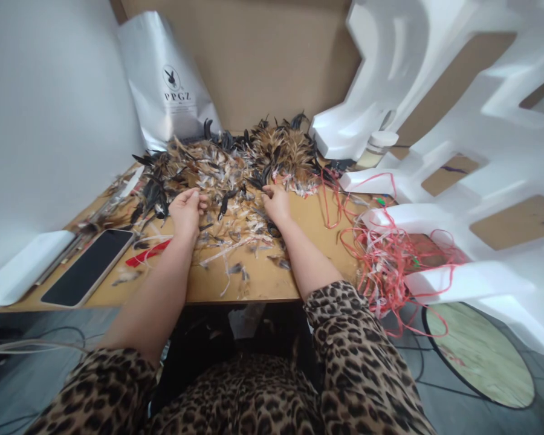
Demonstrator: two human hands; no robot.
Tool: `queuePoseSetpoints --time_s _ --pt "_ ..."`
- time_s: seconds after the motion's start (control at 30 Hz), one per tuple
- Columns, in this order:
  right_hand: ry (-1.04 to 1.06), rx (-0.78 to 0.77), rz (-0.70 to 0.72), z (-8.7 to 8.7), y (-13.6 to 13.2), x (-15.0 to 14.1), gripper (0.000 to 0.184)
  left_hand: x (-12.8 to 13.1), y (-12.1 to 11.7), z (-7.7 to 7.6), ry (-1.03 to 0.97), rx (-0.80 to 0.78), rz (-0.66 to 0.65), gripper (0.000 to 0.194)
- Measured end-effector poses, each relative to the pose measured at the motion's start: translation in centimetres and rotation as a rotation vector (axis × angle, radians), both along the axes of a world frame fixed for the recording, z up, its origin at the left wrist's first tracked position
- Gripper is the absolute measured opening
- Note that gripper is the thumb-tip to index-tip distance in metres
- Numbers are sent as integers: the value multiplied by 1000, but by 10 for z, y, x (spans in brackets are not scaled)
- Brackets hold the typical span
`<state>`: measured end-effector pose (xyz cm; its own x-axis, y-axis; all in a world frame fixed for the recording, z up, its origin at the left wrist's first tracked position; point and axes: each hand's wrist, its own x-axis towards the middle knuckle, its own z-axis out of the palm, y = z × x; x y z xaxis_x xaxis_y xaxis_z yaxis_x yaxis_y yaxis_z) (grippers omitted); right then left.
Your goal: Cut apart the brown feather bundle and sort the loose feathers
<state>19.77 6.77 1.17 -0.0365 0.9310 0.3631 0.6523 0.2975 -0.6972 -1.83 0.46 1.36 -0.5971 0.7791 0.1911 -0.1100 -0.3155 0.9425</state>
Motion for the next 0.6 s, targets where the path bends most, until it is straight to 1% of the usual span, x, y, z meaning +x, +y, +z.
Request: queuePoseSetpoints --time_s 0.1,0.23,0.33,0.43,0.5,0.6 --pt "-140 23 28 6 -6 1 30 -2 0 3 -49 -19 29 26" --pt "-451 43 -48 8 -7 0 30 0 -1 2 -68 -31 -2 24" --pt "-632 52 -101 8 -2 -5 30 3 -1 0 -54 -28 -27 24" --pt "-754 70 -140 11 9 -8 32 4 0 0 -44 -35 -28 23" --pt "-810 27 -147 13 19 -8 32 5 0 1 -35 -37 -29 22" --pt "-842 -78 -124 14 30 -6 34 6 0 2 -12 -48 -30 22"
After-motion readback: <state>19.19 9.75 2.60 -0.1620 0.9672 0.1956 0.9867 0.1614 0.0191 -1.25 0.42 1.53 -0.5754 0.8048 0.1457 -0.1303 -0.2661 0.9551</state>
